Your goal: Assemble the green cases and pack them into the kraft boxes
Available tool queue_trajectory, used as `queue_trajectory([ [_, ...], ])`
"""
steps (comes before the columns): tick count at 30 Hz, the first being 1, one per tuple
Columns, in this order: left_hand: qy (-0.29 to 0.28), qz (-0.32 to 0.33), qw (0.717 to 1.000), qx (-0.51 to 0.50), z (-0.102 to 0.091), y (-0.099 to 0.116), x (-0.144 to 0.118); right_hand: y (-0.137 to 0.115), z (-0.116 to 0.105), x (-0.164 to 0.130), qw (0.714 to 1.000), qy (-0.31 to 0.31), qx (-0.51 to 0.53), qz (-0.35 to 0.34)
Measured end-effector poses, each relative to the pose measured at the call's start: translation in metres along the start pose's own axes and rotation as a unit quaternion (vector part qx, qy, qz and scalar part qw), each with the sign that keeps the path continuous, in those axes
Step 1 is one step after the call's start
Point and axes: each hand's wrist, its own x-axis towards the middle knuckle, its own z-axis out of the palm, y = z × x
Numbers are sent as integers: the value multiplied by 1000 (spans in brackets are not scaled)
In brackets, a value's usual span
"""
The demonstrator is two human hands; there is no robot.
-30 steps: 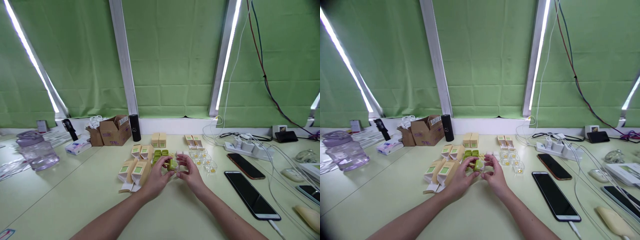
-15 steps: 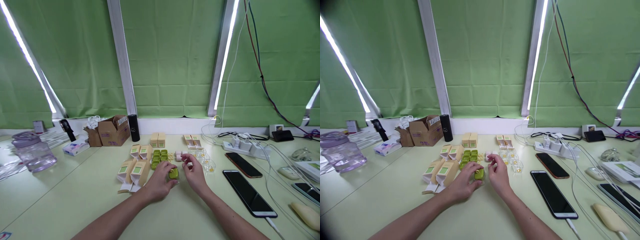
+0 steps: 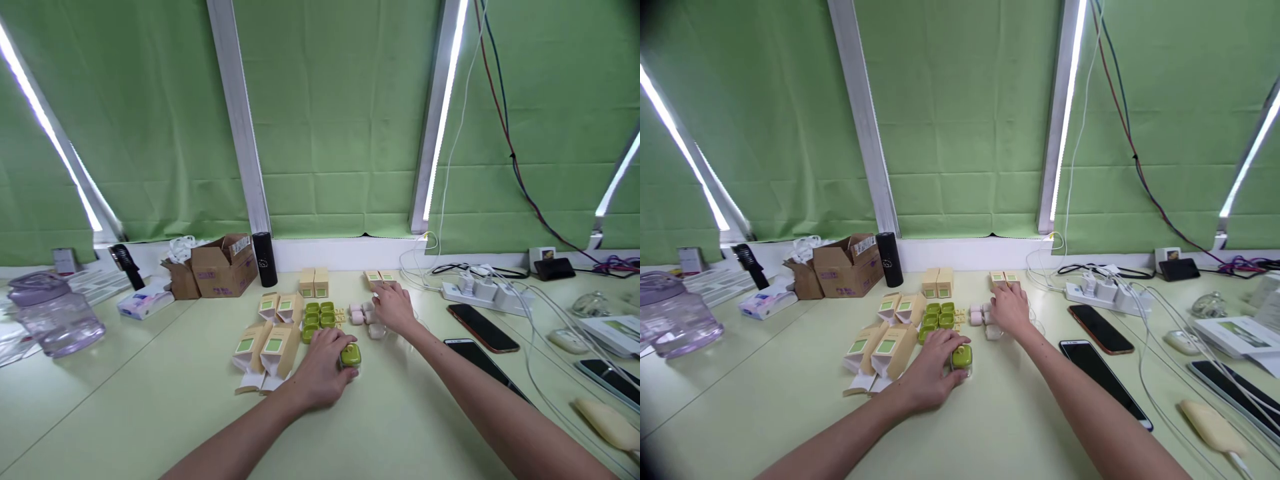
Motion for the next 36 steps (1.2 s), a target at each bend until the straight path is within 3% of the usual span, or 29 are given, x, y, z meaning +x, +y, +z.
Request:
queue_trajectory([
  [10,118,32,992,-17,-8,-6,0,4,16,52,991,-83,-105,22],
  [19,183,27,981,-50,-8,-8,3,-14,14,52,995,-39,-92,-7],
  [24,213,-54,964,-153,-14,-5,7,-40,-2,29,997,37,-38,-60],
  [28,224,-112,928,-274,-16,-12,15,-60,-16,-9,989,82,0,-127],
  [32,230,-116,887,-384,-18,-18,22,-70,-22,-55,951,147,101,-254],
  [36,199,-98,861,-457,-23,-11,22,-75,-21,-90,933,127,165,-295],
])
